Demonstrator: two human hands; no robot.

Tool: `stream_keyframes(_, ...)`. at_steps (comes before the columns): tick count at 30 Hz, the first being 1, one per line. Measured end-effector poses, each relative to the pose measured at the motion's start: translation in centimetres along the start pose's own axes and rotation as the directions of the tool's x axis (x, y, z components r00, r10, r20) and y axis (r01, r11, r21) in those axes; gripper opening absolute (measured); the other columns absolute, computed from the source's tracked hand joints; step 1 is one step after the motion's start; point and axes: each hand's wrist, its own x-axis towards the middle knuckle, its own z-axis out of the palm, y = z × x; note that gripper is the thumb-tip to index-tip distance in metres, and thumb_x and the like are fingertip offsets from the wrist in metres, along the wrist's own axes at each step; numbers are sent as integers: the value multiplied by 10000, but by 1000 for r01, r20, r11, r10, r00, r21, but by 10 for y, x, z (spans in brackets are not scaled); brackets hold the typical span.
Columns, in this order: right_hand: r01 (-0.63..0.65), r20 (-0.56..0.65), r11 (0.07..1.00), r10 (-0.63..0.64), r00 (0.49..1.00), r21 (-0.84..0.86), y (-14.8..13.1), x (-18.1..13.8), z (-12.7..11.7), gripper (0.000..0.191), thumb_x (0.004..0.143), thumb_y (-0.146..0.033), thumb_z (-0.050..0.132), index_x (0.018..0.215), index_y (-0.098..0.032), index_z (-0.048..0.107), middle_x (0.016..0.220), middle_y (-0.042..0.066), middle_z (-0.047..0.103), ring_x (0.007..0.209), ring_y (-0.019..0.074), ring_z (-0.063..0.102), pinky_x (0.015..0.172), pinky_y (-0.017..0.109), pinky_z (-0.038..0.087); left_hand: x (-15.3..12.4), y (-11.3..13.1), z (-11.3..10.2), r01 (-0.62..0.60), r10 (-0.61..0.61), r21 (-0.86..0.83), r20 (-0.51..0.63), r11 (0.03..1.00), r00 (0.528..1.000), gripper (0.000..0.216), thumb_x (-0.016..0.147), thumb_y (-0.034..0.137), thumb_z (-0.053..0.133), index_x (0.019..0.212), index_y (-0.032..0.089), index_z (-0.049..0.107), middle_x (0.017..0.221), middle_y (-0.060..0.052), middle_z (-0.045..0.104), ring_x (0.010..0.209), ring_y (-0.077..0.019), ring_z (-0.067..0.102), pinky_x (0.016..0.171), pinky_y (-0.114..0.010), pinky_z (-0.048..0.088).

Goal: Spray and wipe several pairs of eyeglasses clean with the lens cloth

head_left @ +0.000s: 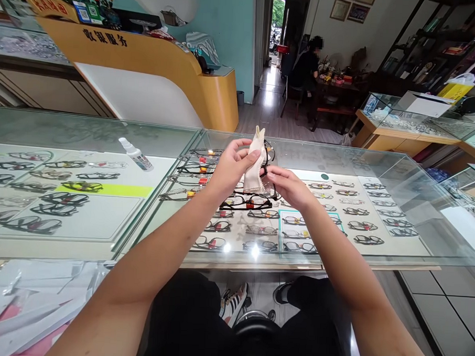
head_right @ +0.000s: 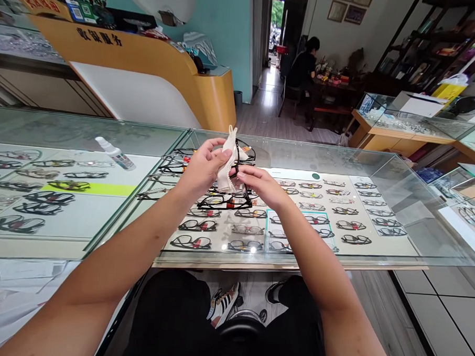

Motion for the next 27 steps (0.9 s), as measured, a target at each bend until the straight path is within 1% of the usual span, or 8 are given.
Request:
stream_keyframes(3, -5, -6, 1000, 5, 1000, -28, 1, 0, -2, 307, 929, -493, 838, 1102, -240, 826, 942, -4, 729, 891, 148, 624, 871, 268, 468, 1, 5, -3, 173, -174, 18, 78, 985, 982, 688, 652, 633, 1018, 1043, 154, 717, 851, -44, 757, 664, -144, 694, 604, -249, 581)
stream_keyframes(6, -13, 2, 999, 13, 1000, -40, 0, 1, -3, 320, 922, -506, 844, 1104, -243, 828, 965, -4, 740, 889, 145, 636, 872, 267, 486, 1, 7, -5, 199, -199, 12, 122, 980, 972, 631, 678, 615, 1013, 984, 127, 754, 809, -41, 739, 662, -124, 691, 586, -207, 568)
stream_keyframes(10, -53, 25, 999, 52, 998, 13, -4, 0, 1, 383, 890, -542, 856, 1075, -208, 834, 977, 23, 769, 871, 147, 668, 808, 254, 516, 0, 10, -3, 236, -214, -87, 208, 968, 955, 641, 649, 518, 1058, 1065, 142, 749, 824, -21, 744, 614, -103, 671, 589, -209, 585)
stream_keyframes(12, -77, 37, 995, 75, 996, 59, -6, 0, 3, 401, 885, -549, 849, 1072, -195, 830, 995, 42, 779, 887, 163, 691, 832, 271, 551, -1, 12, -1, 244, -212, -101, 253, 964, 944, 615, 657, 482, 1062, 1058, 136, 748, 778, -14, 733, 588, -103, 656, 574, -211, 579)
stream_keyframes(17, -129, 32, 985, 127, 991, 113, -7, 1, 4, 421, 824, -548, 900, 1037, -191, 830, 976, 40, 773, 853, 164, 701, 852, 287, 588, -1, 15, -3, 210, -188, -78, 228, 974, 955, 628, 601, 428, 1090, 1035, 122, 755, 767, -21, 755, 593, -116, 665, 600, -226, 587)
stream_keyframes(21, -139, 26, 986, 137, 990, 97, -3, 2, 4, 432, 785, -563, 933, 980, -190, 836, 954, 40, 775, 883, 174, 695, 854, 291, 567, -1, 10, -6, 137, -143, 45, 188, 990, 972, 637, 616, 448, 1072, 1075, 134, 759, 804, -40, 783, 584, -151, 676, 566, -259, 558)
stream_keyframes(25, -131, -7, 990, 131, 991, 44, 3, 3, 2, 389, 786, -541, 935, 922, -196, 819, 882, 11, 739, 831, 146, 627, 817, 276, 512, 1, 2, -7, 22, -38, 164, 96, 986, 995, 610, 652, 551, 1029, 1014, 137, 768, 810, -39, 772, 623, -155, 661, 599, -264, 530)
stream_keyframes(27, -138, -15, 990, 138, 990, 14, 2, 2, 0, 382, 784, -535, 931, 886, -189, 805, 840, -3, 712, 789, 136, 598, 791, 274, 487, 3, 1, -9, -38, 17, 227, 91, 973, 996, 601, 717, 646, 964, 963, 135, 765, 803, -43, 756, 648, -151, 642, 601, -254, 496)
